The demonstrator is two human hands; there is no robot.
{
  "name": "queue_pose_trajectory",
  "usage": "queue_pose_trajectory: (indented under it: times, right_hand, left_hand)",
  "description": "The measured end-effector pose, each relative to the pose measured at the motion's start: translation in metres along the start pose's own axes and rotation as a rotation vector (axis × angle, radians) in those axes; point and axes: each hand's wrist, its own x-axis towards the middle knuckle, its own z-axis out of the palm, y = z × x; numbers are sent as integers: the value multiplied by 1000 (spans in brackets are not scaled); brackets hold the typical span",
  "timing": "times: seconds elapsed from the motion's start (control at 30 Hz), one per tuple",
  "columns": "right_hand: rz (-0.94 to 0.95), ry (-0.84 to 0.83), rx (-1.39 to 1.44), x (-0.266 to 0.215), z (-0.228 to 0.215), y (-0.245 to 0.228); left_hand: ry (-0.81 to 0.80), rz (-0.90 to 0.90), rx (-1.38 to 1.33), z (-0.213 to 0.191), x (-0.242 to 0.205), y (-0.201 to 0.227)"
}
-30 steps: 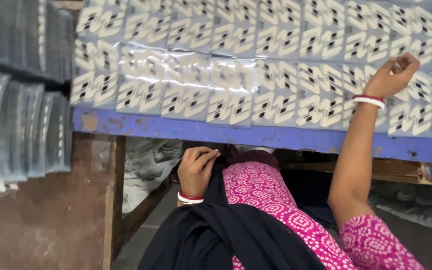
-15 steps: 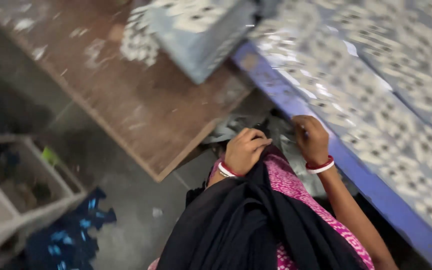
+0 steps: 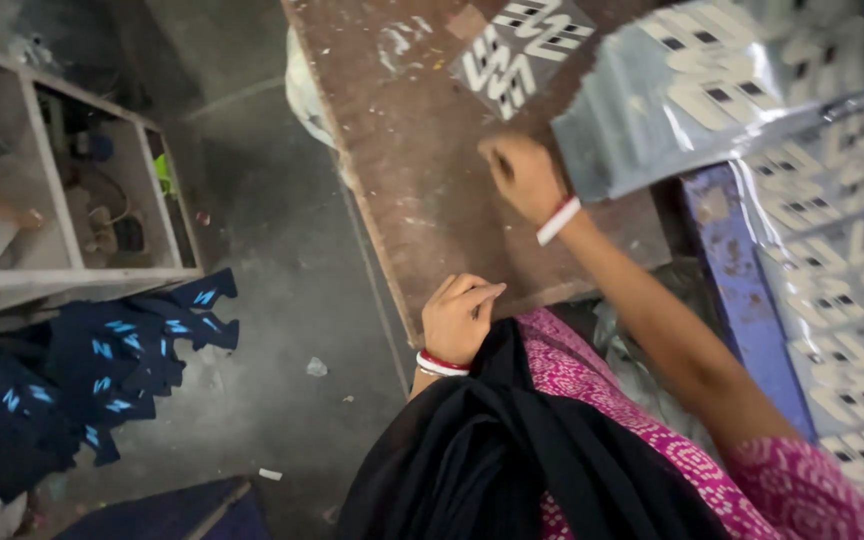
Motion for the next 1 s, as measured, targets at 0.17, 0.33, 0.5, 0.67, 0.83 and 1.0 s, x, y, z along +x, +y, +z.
queue_pose_trajectory:
  times: [0.17,0.33,0.5,0.67,0.83,1.0]
  right_hand:
    - [-6,31,-128,84,80,110]
    - [111,-164,-348,135,70,101]
    - [-75,-261,-435,155,80,115]
    - [-127,-478,-582,161,104,134]
    - [-202,-439,-644,164,110,143]
    - [-119,-486,-480,180,84,129]
  left_hand:
    - [118,-92,85,-21,3,-27]
    - [151,-137,108,-29,8,-44]
    - [141,-137,104,-29,23,-55]
    - [132,-135,74,-33,41,-57]
    - [105,-136,74,-31,48,-61]
    - [86,-108,73,-26,50,-61]
